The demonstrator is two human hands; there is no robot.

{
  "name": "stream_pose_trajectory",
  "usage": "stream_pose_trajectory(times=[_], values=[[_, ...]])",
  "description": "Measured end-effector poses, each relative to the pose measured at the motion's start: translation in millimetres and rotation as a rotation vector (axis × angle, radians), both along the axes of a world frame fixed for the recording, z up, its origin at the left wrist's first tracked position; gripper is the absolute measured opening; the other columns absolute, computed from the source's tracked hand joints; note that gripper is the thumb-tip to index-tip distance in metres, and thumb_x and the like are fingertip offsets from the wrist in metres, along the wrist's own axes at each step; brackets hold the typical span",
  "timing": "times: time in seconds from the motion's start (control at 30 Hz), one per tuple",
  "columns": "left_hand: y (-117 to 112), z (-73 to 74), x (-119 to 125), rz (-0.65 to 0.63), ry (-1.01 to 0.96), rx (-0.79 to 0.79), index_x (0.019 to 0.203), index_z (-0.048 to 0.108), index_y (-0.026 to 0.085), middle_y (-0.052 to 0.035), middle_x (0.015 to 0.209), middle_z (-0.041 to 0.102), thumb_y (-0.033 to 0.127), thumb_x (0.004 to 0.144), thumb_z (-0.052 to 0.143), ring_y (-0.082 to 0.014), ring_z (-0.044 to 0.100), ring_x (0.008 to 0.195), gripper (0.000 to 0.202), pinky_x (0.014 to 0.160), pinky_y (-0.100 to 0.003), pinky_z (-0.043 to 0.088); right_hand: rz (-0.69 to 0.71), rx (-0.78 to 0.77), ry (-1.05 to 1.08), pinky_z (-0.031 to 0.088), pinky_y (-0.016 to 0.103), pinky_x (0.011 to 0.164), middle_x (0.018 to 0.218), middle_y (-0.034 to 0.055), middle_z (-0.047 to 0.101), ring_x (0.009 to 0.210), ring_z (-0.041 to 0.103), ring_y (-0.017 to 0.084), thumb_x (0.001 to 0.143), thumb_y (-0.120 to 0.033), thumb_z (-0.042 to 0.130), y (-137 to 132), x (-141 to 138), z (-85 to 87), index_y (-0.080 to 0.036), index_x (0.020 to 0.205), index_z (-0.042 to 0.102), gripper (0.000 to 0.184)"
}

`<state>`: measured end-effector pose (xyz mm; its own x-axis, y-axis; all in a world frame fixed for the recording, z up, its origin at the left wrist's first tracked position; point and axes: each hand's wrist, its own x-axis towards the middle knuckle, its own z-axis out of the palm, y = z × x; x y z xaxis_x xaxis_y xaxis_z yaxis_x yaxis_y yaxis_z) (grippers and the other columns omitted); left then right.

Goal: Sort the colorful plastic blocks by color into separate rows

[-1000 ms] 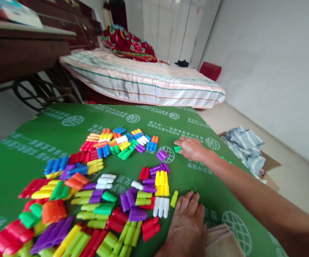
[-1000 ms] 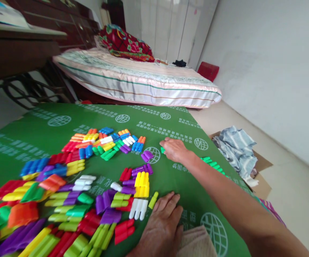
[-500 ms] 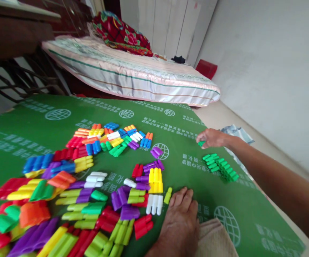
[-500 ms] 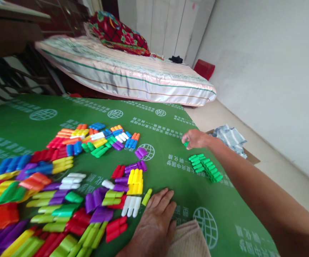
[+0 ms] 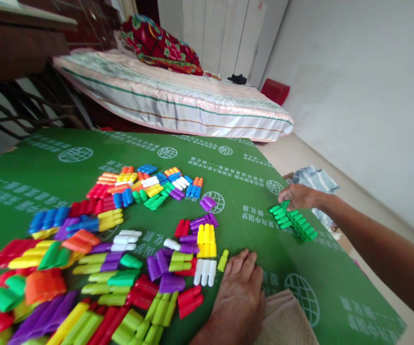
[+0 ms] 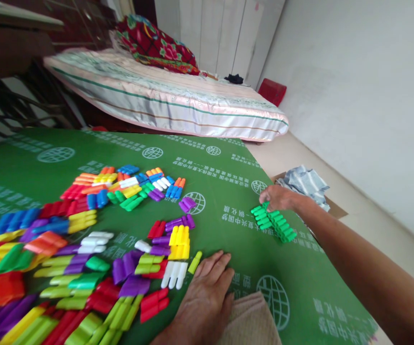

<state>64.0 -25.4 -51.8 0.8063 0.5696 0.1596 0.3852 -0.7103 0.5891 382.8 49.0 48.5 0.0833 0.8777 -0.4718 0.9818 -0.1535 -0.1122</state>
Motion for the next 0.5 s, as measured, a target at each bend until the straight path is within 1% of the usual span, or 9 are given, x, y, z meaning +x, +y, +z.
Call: stream_pose_trajectory(times=[0.1, 0.2, 0.33, 0.43, 0.5], values=[[0.0, -0.1, -0.2, 0.001, 0.008, -0.012, 0.113, 0.061, 0.017, -0.0076, 0.14, 0.051, 0.025, 0.085, 0.05, -0.0277, 0.039, 0.134, 0.032, 0.111, -0.05, 0.035, 0.001, -0.004, -0.011, 0.053, 0.03, 0.076, 0.095, 0.0047, 0.074, 0.094, 0.067, 0.026, 0.063, -0.015, 0.069, -0.6, 1.0, -0.4, -0.022, 0.096, 0.074, 0.034], [0.1, 1.1, -0.1, -0.004, 0.009, -0.017, 0.115, 0.061, 0.018, -0.0077, 0.14, 0.051, 0.025, 0.086, 0.048, -0.0274, 0.038, 0.134, 0.032, 0.112, -0.05, 0.034, -0.014, -0.02, -0.024, 0.053, 0.03, 0.076, 0.098, 0.0071, 0.073, 0.094, 0.067, 0.027, 0.063, -0.015, 0.069, -1.5, 0.6, -0.3, -0.02, 0.101, 0.074, 0.039], [0.4, 3.4, 0.0, -0.008, 0.023, -0.033, 0.115, 0.06, 0.017, -0.0083, 0.141, 0.051, 0.026, 0.087, 0.047, -0.0274, 0.038, 0.135, 0.033, 0.112, -0.05, 0.034, -0.017, -0.033, 0.004, 0.052, 0.03, 0.077, 0.098, 0.0078, 0.073, 0.096, 0.066, 0.027, 0.063, -0.017, 0.068, -1.8, 1.7, -0.4, -0.019, 0.104, 0.073, 0.041], [0.2, 3.4, -0.2, -0.01, 0.021, -0.038, 0.115, 0.061, 0.017, -0.0083, 0.141, 0.05, 0.028, 0.087, 0.048, -0.0276, 0.038, 0.135, 0.033, 0.112, -0.05, 0.034, -0.033, -0.01, 0.01, 0.053, 0.029, 0.077, 0.1, 0.0089, 0.073, 0.094, 0.067, 0.025, 0.067, -0.021, 0.068, -1.6, 3.9, -1.7, -0.017, 0.106, 0.072, 0.04], [-0.1, 2.9, -0.4, -0.003, 0.011, -0.033, 0.115, 0.061, 0.018, -0.0078, 0.141, 0.051, 0.028, 0.086, 0.049, -0.0272, 0.038, 0.135, 0.032, 0.112, -0.05, 0.033, -0.035, 0.034, -0.019, 0.053, 0.027, 0.072, 0.096, 0.0081, 0.074, 0.087, 0.068, 0.023, 0.067, -0.022, 0.068, -2.0, 5.0, -3.8, -0.017, 0.102, 0.074, 0.036]])
